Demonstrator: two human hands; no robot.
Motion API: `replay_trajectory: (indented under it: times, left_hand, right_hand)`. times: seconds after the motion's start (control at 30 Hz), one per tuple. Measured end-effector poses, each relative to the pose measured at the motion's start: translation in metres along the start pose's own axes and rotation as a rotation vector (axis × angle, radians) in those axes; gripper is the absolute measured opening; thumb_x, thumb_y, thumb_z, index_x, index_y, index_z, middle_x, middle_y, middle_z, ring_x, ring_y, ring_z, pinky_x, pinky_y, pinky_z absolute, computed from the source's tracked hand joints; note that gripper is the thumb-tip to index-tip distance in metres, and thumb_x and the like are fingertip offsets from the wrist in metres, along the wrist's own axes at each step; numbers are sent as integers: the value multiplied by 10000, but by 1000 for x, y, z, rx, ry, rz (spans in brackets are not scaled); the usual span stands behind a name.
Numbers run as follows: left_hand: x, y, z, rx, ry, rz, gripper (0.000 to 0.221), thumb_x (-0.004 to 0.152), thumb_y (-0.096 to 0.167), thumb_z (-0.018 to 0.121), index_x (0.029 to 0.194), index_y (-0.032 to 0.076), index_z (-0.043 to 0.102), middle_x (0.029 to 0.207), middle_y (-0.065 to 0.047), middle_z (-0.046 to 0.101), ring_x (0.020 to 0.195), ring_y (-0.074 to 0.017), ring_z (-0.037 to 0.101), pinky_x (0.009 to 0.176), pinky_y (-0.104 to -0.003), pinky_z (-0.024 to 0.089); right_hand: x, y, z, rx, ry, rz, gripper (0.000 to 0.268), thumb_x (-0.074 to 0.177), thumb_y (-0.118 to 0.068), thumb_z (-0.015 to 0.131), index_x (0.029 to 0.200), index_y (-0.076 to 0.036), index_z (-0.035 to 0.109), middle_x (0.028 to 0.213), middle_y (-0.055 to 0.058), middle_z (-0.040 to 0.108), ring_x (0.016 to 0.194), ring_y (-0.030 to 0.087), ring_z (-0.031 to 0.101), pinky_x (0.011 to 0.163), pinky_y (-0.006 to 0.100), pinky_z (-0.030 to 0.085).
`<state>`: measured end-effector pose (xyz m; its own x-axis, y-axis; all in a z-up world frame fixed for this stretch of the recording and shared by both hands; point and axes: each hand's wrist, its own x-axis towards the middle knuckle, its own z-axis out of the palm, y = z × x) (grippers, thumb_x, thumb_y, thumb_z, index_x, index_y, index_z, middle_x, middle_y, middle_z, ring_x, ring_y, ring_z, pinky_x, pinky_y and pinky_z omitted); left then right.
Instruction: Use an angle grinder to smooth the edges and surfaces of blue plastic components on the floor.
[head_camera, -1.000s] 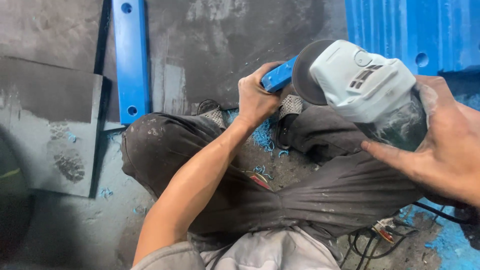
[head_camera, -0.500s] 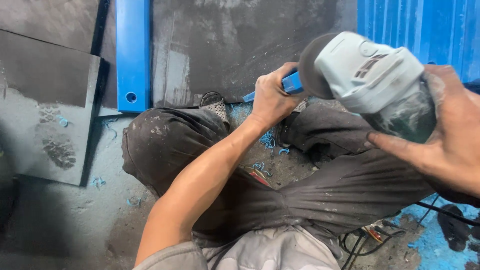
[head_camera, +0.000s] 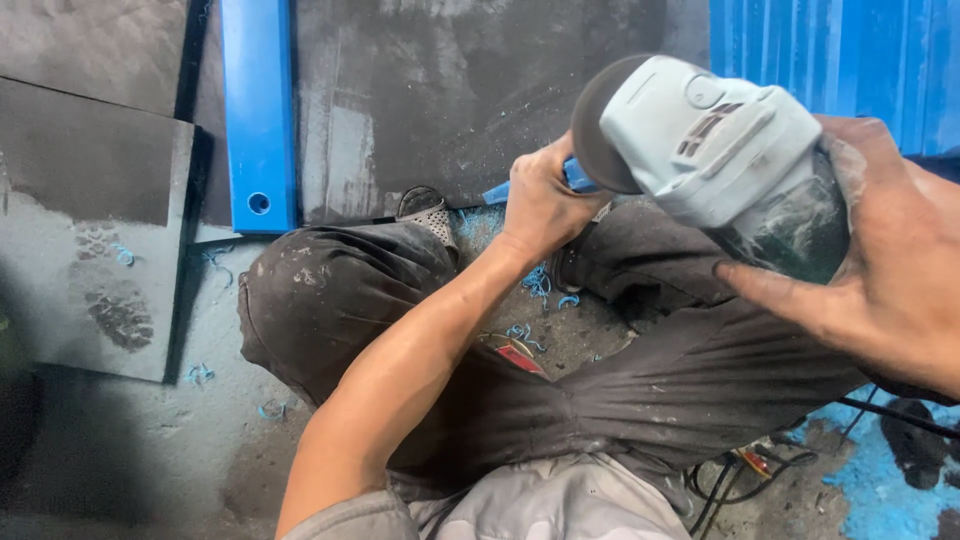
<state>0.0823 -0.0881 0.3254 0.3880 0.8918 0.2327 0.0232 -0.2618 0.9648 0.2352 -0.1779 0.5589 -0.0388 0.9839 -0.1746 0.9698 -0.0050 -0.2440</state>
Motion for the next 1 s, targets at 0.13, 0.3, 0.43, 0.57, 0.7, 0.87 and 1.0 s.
replay_trajectory:
  times: [0.13, 0.3, 0.43, 0.57, 0.7, 0.87, 1.0]
  left_hand:
    - [0, 2, -5, 0, -2, -10, 404, 791, 243, 856, 1131, 91, 699, 965, -108, 798, 903, -223, 810, 836, -334, 630]
    - [2, 4, -5, 55, -3, 5, 389, 790, 217, 855, 1119, 85, 695, 954, -122, 786, 890, -240, 800, 821, -339, 622]
    - [0, 4, -8, 56, -2, -42, 370, 797, 219, 864, 1103, 92, 700, 943, -125, 789, 879, -240, 808, 803, -342, 621]
    - [-1, 4, -10, 51, 10, -7, 374, 820, 203, 843, 1152, 105, 702, 1000, -127, 792, 922, -239, 808, 838, -339, 628]
    - [2, 4, -8, 56, 2, -11, 416, 815, 201, 840, 1196, 108, 701, 1013, -131, 788, 926, -237, 807, 835, -335, 629]
    - [-2, 4, -10, 58, -17, -48, 411, 810, 210, 856, 1176, 100, 703, 1004, -131, 790, 920, -233, 814, 820, -335, 627]
    - [-2, 1, -7, 51, 10, -37, 419, 803, 198, 852, 1181, 96, 703, 1001, -130, 789, 922, -231, 812, 820, -334, 632]
  right_hand:
    - [2, 19, 8, 60, -6, -29, 869, 703, -182, 867, 1372, 116, 398, 1163, 308, 671, 1009, 354, 726, 859, 417, 605]
    - [2, 9, 2, 91, 28, -6, 813, 738, -176, 849, 1364, 108, 414, 1158, 292, 686, 1012, 346, 733, 849, 431, 603]
    - [-4, 7, 6, -26, 14, -35, 915, 654, -224, 888, 1375, 112, 437, 1151, 296, 692, 1010, 371, 728, 856, 460, 597]
    - [-9, 41, 12, 23, 23, 24, 923, 678, -218, 880, 1404, 115, 417, 1175, 317, 656, 1039, 369, 710, 868, 437, 601]
    - [-10, 27, 5, 143, 117, 20, 823, 686, -159, 834, 1346, 116, 427, 1175, 304, 659, 1047, 378, 704, 905, 476, 569]
    - [-10, 21, 10, -69, 10, 77, 967, 647, -222, 924, 1415, 99, 431, 1180, 288, 681, 1005, 383, 721, 848, 467, 592]
    - [-6, 31, 6, 103, 80, -41, 846, 687, -131, 844, 1379, 102, 418, 1177, 301, 655, 1023, 377, 714, 873, 469, 592]
